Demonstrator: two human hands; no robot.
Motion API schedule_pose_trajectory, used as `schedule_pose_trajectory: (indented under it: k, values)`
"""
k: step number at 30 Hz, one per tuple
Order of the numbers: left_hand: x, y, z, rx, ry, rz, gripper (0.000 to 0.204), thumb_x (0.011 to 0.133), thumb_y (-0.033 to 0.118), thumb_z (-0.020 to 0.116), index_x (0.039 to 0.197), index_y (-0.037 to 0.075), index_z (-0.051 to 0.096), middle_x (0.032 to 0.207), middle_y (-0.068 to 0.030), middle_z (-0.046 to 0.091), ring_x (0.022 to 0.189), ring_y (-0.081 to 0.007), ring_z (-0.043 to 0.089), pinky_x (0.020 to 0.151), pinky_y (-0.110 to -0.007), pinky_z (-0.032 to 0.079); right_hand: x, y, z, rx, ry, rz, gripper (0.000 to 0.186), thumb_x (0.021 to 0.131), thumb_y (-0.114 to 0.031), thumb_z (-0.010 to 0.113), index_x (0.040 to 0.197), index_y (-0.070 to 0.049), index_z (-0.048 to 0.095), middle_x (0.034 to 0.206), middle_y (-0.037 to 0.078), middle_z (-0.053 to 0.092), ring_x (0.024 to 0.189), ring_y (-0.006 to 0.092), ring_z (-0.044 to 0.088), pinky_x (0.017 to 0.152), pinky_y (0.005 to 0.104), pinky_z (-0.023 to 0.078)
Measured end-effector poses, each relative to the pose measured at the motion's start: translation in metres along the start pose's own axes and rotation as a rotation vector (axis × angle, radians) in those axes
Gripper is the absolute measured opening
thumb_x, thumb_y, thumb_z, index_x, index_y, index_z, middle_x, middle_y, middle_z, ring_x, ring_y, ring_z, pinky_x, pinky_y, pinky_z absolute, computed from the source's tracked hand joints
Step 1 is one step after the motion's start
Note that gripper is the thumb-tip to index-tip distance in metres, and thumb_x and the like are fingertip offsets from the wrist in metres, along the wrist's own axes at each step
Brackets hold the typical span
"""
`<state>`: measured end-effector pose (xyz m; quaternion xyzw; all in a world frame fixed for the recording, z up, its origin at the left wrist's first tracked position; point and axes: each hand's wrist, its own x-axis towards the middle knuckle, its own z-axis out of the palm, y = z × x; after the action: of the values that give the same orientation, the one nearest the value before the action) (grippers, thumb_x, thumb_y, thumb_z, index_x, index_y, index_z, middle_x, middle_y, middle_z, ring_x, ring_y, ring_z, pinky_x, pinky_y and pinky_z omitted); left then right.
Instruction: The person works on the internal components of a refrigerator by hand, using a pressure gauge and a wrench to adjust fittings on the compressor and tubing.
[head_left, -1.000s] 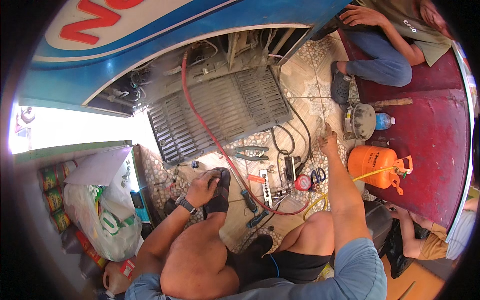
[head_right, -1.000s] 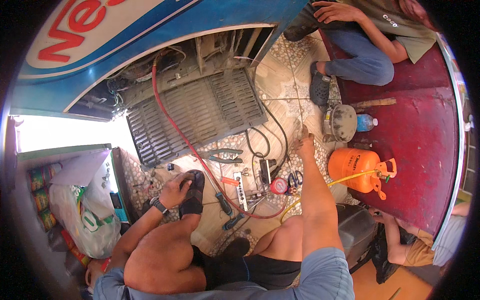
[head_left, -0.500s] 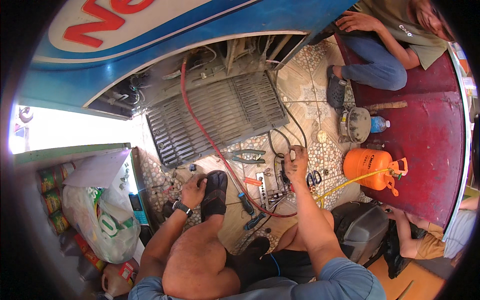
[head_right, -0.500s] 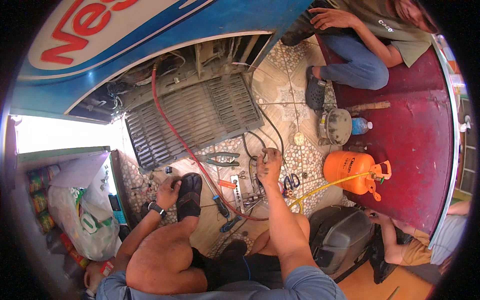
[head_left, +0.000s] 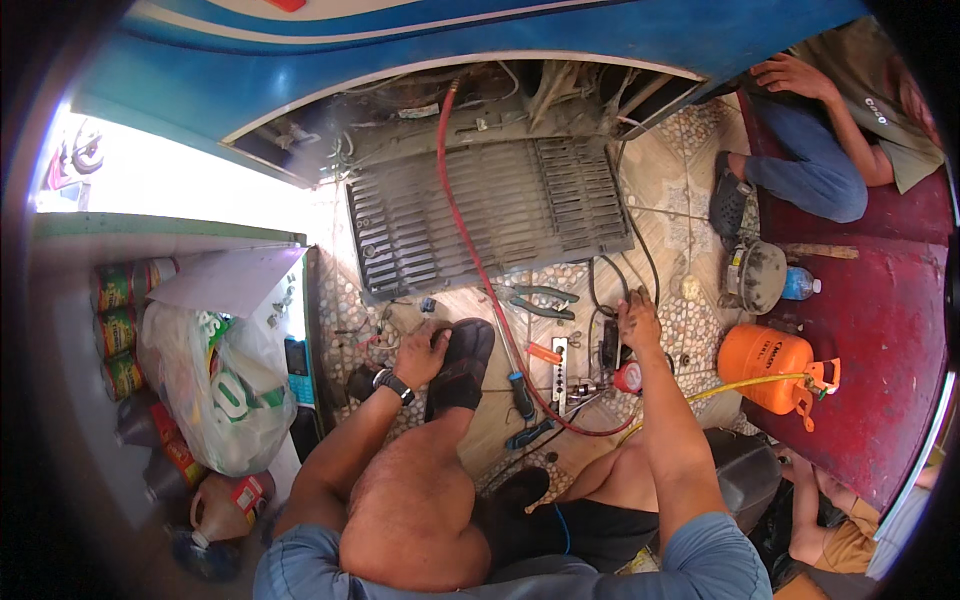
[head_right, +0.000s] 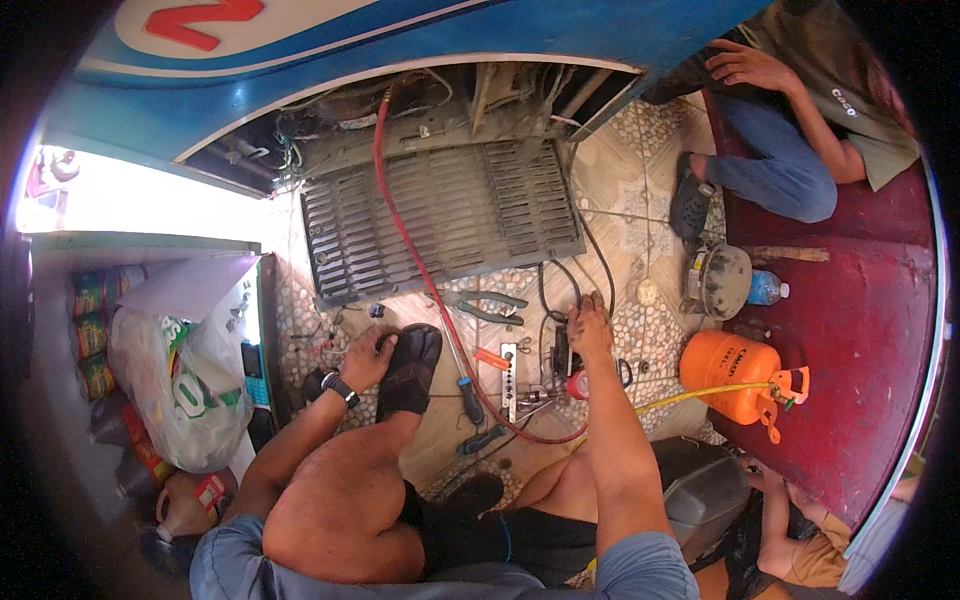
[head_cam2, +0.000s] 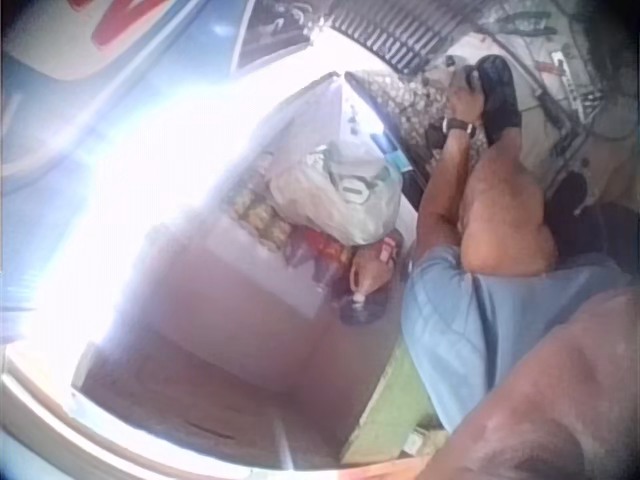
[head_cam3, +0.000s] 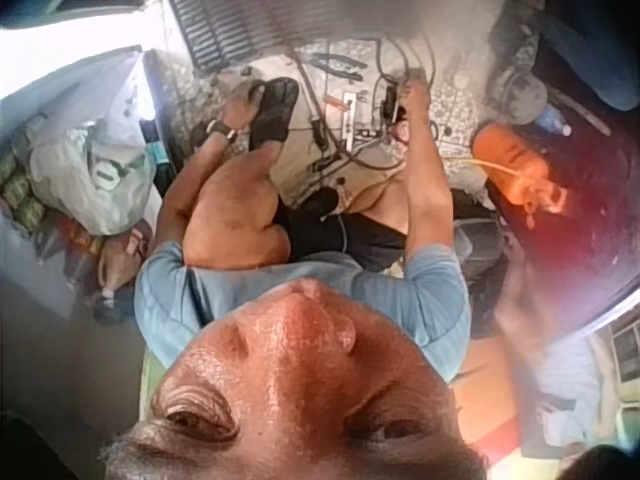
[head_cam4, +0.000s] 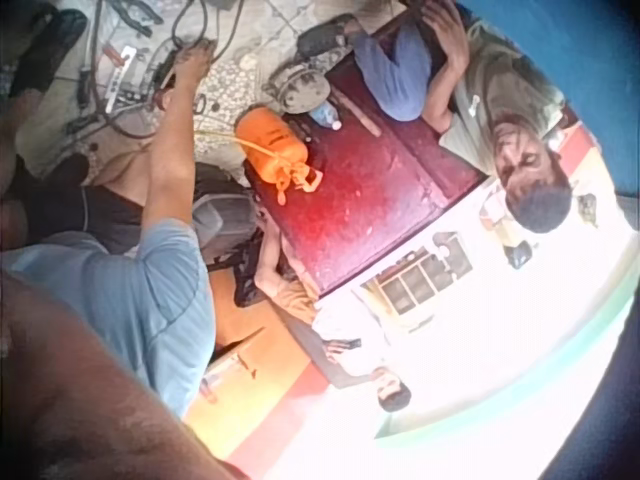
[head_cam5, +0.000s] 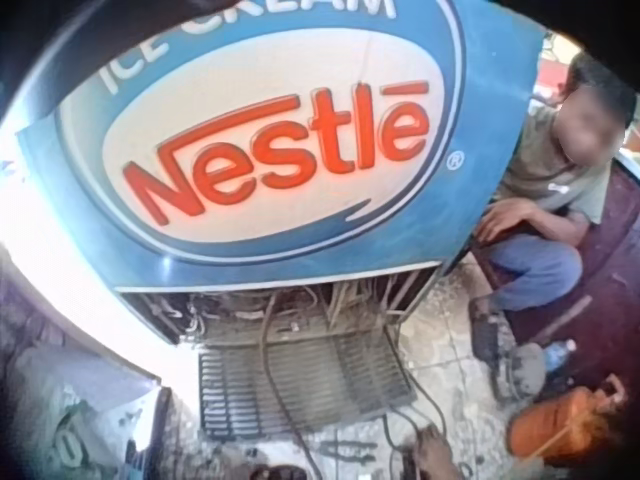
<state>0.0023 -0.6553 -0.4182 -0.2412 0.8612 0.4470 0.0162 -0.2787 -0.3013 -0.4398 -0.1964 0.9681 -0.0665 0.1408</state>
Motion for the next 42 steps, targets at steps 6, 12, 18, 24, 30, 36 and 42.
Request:
schedule_pose_trajectory:
  k: [6,12,18,24,30,36,42]
  values:
    - [-0.005,-0.005,-0.004,-0.023,0.042,-0.004,0.021,0.096,0.022,0.06,0.109,0.005,0.065,0.103,-0.0207,0.068,0.096,-0.043,0.065,0.082,-0.048,0.052,0.008,-0.015,-0.028,-0.037,-0.203,0.074,0.043,0.097,-0.034,0.05,0.12,0.001,0.062,0.119,0.027,0.064,0.109,0.0441,0.062,0.094,0.0496,0.052]
    - [-0.005,-0.005,-0.007,0.011,0.054,-0.081,0.026,0.097,0.025,0.059,0.111,0.005,0.067,0.106,-0.021,0.068,0.1,-0.0412,0.065,0.087,-0.045,0.051,0.016,0.003,-0.019,-0.098,-0.241,0.019,0.043,0.098,-0.038,0.046,0.116,-0.003,0.065,0.108,0.024,0.069,0.102,0.0441,0.065,0.089,0.0502,0.054]
    - [0.002,-0.003,-0.007,-0.049,0.059,-0.106,0.025,0.097,0.024,0.06,0.112,0.006,0.067,0.106,-0.0208,0.068,0.099,-0.041,0.065,0.086,-0.046,0.051,0.025,-0.001,-0.026,-0.187,-0.372,0.066,0.046,0.098,-0.043,0.046,0.116,-0.006,0.066,0.108,0.022,0.07,0.102,0.0422,0.066,0.089,0.0491,0.054]
    - [0.007,-0.01,-0.008,-0.054,0.039,-0.06,0.024,0.097,0.024,0.059,0.11,0.006,0.065,0.106,-0.0219,0.067,0.096,-0.0439,0.065,0.082,-0.049,0.052,0.024,0.001,-0.021,-0.181,-0.312,0.03,0.041,0.096,-0.041,0.05,0.107,-0.006,0.069,0.105,0.02,0.071,0.101,0.0416,0.067,0.088,0.0489,0.055]
    - [0.014,-0.014,-0.004,-0.052,0.054,-0.058,0.023,0.096,0.023,0.06,0.109,0.005,0.064,0.104,-0.0218,0.068,0.097,-0.0433,0.065,0.082,-0.049,0.052,0.021,0.011,-0.012,-0.124,-0.165,-0.033,0.038,0.093,-0.042,0.055,0.092,-0.007,0.07,0.098,0.018,0.071,0.094,0.0417,0.066,0.083,0.0499,0.055]
    - [0.023,-0.011,0.012,-0.099,0.032,-0.054,0.02,0.097,0.021,0.06,0.108,0.005,0.066,0.102,-0.0192,0.069,0.097,-0.0397,0.067,0.083,-0.045,0.052,0.024,0.04,-0.016,-0.158,-0.366,0.005,0.04,0.095,-0.033,0.059,0.119,-0.002,0.065,0.112,0.026,0.067,0.102,0.0423,0.065,0.088,0.0467,0.053]
    - [0.012,-0.012,0.0,-0.038,0.078,-0.073,0.02,0.097,0.021,0.06,0.107,0.005,0.066,0.099,-0.0183,0.07,0.094,-0.0374,0.067,0.082,-0.042,0.052,-0.026,0.007,-0.052,0.154,0.18,0.174,0.026,0.092,-0.016,0.059,0.108,0.003,0.066,0.109,0.028,0.067,0.103,0.0386,0.064,0.091,0.0427,0.051]
